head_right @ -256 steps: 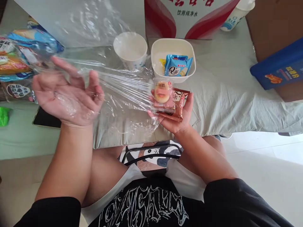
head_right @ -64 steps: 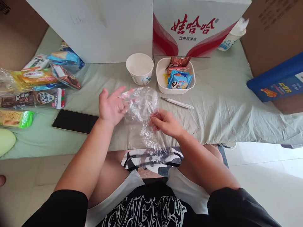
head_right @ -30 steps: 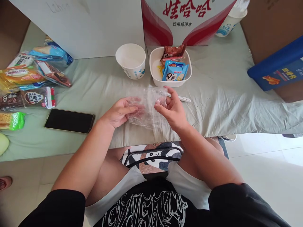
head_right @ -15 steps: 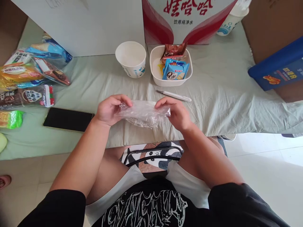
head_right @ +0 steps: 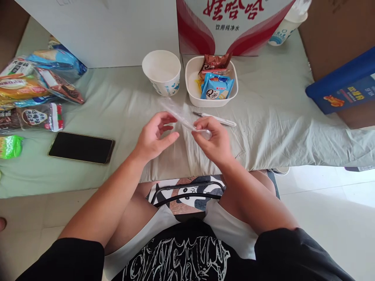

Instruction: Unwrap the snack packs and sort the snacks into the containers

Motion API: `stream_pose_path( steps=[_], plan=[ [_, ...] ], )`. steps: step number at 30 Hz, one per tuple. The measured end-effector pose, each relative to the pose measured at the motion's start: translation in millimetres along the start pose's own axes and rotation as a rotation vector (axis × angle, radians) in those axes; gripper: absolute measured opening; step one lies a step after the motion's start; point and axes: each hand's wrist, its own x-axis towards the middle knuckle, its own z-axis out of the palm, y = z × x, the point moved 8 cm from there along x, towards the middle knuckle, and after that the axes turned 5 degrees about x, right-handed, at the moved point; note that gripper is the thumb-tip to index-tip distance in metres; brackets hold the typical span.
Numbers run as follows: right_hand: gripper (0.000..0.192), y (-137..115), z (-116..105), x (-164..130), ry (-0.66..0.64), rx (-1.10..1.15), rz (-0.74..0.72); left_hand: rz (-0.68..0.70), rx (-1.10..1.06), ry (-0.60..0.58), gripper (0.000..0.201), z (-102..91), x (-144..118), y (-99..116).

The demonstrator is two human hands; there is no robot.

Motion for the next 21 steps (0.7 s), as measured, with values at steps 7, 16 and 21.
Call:
stream_pose_path(
  steps=[7, 16, 21],
  plan=[
    [0.020, 3, 21, -11, -0.179, 0.218, 0.065, -0.091, -0.073, -0.329, 0.040, 36.0, -10, 2],
    [0.050, 38, 16, -9, -0.180, 0.393, 0.389, -0.150, -0.146, -0.284, 0.029, 24.4, -1, 9],
    [0.052, 18, -16, 14, 0.081, 0.153, 0.217, -0.227, -0.007, -0.081, 0.021, -4.9, 5, 4]
  ],
)
